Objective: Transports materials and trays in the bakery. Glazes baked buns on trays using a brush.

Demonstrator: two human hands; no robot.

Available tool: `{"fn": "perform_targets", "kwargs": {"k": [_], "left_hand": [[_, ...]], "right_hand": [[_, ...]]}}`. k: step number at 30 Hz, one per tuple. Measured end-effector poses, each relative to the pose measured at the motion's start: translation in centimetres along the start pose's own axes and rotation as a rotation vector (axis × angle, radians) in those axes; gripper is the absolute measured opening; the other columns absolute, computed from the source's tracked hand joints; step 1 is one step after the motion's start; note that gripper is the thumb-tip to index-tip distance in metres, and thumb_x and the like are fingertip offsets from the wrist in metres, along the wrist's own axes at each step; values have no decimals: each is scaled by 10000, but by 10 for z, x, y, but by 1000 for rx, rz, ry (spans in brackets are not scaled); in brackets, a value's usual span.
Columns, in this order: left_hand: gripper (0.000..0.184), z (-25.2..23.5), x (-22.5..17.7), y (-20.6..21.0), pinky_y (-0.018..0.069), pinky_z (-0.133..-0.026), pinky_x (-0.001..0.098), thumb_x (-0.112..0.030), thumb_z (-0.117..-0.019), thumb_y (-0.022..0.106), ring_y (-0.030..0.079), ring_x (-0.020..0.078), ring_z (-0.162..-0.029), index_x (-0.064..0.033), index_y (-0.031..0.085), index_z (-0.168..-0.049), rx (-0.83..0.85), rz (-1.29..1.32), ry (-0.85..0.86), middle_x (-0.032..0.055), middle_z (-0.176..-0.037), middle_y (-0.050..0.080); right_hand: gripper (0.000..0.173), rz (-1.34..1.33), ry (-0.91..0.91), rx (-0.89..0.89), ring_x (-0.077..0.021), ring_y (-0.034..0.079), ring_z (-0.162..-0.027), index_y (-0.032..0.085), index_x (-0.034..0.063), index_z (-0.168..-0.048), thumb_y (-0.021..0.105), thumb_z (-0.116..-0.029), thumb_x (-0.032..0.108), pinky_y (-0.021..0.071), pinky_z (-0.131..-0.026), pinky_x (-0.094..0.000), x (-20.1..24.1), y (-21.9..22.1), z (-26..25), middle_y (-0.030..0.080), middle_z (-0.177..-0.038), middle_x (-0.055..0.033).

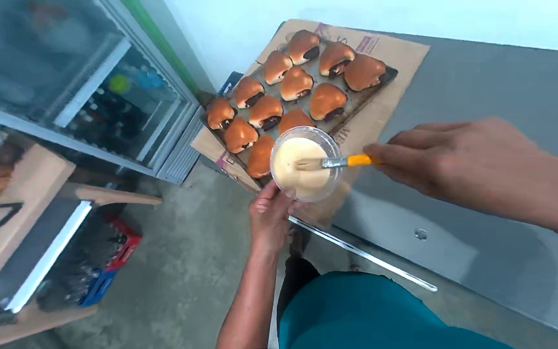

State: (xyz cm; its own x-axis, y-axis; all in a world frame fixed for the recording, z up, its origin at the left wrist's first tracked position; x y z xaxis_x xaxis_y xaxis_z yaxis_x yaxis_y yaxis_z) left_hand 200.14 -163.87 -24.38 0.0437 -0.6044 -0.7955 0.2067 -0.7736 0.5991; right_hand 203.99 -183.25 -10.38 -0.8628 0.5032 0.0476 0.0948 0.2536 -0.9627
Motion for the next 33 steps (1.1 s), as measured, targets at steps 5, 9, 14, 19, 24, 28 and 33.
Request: {"fn": "perform_targets", "kwargs": {"k": [5, 9, 14, 19, 24, 28, 33], "left_hand": [[232, -44, -27, -15, 646, -785, 385, -41, -917, 670, 754, 206, -860, -1, 698, -1144, 88, 12, -79, 120, -1006, 753], [242, -66, -34, -17, 648, -783, 414, -34, -917, 635, 756, 238, -853, 22, 670, -1150, 96, 25, -140, 139, -996, 748], [202, -87, -21, -3, 644, -771, 434, -68, -1002, 476, 750, 270, -826, 26, 649, -1048, 60, 74, -265, 170, -927, 736], [260, -110, -26, 29, 640, -760, 389, -170, -1055, 428, 747, 241, -790, -29, 646, -1034, 72, 133, -309, 144, -881, 730], [276, -137, -48, 56, 639, -797, 374, -239, -1085, 418, 749, 222, -842, -63, 630, -1096, 80, 73, -232, 120, -954, 731], [222, -138, -63, 58, 644, -808, 400, -216, -1054, 493, 754, 248, -875, -62, 641, -1111, 72, 125, -175, 140, -988, 729], [268, -117, -78, 20, 645, -813, 418, -266, -976, 639, 762, 270, -879, -48, 647, -1132, 5, 123, -126, 166, -985, 742]], "right_hand": [[272, -579, 389, 99, 9, 569, -572, 755, 117, -1127, 605, -977, 287, 489, -493, -183, -42, 39, -23, 676, -770, 77], [232, -1265, 812, 120, -8, 550, -486, 738, 131, -1002, 509, -1009, 162, 449, -458, -141, -54, 87, 3, 649, -639, 58], [312, -1606, 908, 22, 5, 534, -468, 704, 106, -1036, 435, -1017, 263, 438, -438, -131, -54, 119, 20, 618, -630, 63], [369, -1613, 972, -102, -5, 525, -463, 691, 80, -1079, 364, -1060, 251, 448, -444, -141, -84, 116, 32, 599, -623, 50], [367, -1509, 987, -232, -11, 512, -442, 662, 64, -1137, 351, -1073, 249, 459, -419, -159, -141, 92, 35, 584, -620, 49], [295, -1235, 1049, -283, -40, 562, -499, 643, 60, -1156, 394, -1081, 199, 497, -459, -195, -206, 76, 40, 625, -681, 33], [269, -348, 1032, -13, -413, 666, -843, 701, -18, -1183, 564, -1049, 171, 509, -742, -635, -259, 64, 24, 696, -944, -242]]}}
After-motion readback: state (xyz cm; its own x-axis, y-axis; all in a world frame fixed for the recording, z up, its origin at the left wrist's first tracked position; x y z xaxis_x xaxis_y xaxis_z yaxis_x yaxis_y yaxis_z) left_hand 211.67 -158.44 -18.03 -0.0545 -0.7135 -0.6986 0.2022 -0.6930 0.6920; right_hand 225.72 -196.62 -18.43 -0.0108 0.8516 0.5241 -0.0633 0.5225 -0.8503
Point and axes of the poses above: each hand's wrist, its own z-axis away from the middle knuckle, its own y-axis out of the palm, x = y × z, the point moved 10 cm from there along -z, towards the middle knuckle
